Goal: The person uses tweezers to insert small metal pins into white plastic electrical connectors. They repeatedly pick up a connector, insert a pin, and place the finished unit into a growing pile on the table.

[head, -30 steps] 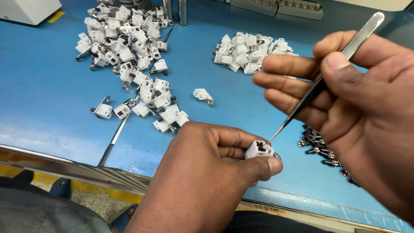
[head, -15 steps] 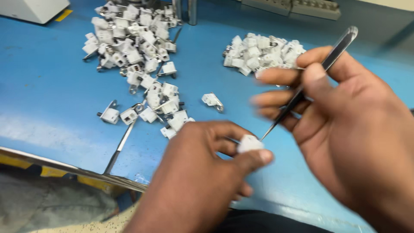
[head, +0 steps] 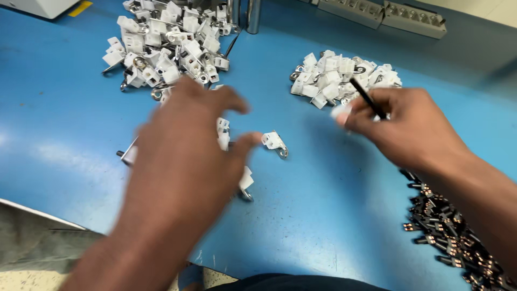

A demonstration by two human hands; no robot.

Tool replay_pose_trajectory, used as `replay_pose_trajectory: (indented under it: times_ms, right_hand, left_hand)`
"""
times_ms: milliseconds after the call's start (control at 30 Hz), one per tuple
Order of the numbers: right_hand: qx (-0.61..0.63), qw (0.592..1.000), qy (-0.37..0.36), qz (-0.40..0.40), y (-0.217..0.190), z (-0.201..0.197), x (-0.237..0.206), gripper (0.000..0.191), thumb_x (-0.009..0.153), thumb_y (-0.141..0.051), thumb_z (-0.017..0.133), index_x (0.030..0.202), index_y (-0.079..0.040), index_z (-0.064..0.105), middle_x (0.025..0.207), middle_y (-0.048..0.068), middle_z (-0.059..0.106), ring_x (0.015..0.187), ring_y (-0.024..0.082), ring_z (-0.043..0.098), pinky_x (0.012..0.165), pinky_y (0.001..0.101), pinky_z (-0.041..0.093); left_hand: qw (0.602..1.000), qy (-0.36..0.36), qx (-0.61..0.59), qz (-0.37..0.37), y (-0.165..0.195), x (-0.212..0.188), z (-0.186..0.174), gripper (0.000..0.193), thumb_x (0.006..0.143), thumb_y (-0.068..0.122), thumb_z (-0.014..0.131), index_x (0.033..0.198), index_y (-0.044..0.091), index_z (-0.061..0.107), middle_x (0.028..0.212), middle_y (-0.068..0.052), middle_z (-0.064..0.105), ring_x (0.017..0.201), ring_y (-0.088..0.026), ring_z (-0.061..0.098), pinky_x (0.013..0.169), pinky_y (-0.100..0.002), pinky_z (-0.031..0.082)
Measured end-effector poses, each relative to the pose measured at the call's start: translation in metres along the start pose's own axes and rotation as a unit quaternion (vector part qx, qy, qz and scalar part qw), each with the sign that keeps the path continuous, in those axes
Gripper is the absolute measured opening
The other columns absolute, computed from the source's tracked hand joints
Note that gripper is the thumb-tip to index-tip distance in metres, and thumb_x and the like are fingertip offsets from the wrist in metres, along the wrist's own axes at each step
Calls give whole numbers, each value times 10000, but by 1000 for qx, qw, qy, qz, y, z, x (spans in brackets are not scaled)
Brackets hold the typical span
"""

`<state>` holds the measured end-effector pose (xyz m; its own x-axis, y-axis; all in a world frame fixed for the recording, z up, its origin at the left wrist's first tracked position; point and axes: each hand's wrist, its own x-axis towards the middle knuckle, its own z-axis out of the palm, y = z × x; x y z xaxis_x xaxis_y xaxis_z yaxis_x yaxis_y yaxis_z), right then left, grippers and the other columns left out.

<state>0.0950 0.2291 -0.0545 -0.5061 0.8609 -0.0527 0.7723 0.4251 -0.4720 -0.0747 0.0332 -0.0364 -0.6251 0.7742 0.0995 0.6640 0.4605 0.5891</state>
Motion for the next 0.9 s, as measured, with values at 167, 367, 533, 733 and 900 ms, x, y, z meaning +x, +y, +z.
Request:
replay_pose_trajectory:
  times_ms: [167,367,533,733,900]
  right_hand:
    - [71,972,-179,134,10,-8,-79,329,848,-241,877,1165,-186,808,746,198,549,668,231,420,610,408,454]
    - [-181,967,-112,140,33,-19,-118,271,876,-339,787,1134,-266,824,986,-80,746,790,138,718,739,294,595]
    - [-355,926,-119,57,41,-26,-122,293,894,-373,690,1181,-358,749,1139,-162,706,889,139,750,813,316,595]
    - [-285,952,-114,2,44,-31,-113,218,892,-332,743,1105,-295,777,988,-90,730,868,156,718,775,341,575]
    - [148,984,-44,94,51,-36,-119,236,882,-77,806,1112,-39,772,815,70,734,639,163,542,559,340,417]
  left_hand:
    - [946,-258,-184,-61,28,-25,26,331,835,351,824,1121,192,769,964,-58,777,865,-183,716,785,-381,580]
    - [859,-307,-401,-82,10,-47,36,286,811,262,861,980,34,822,855,-79,827,829,-143,747,787,-355,616]
    - [899,-300,-318,-31,11,-61,45,267,790,278,856,986,97,846,874,-15,802,826,-95,740,802,-282,579]
    - [865,-310,-393,-35,29,-73,50,260,791,205,845,984,32,827,834,-33,811,780,-97,719,746,-276,581]
    - [832,-302,-460,-72,34,-80,51,288,834,170,838,1058,-9,821,793,-112,776,712,-127,671,660,-280,564]
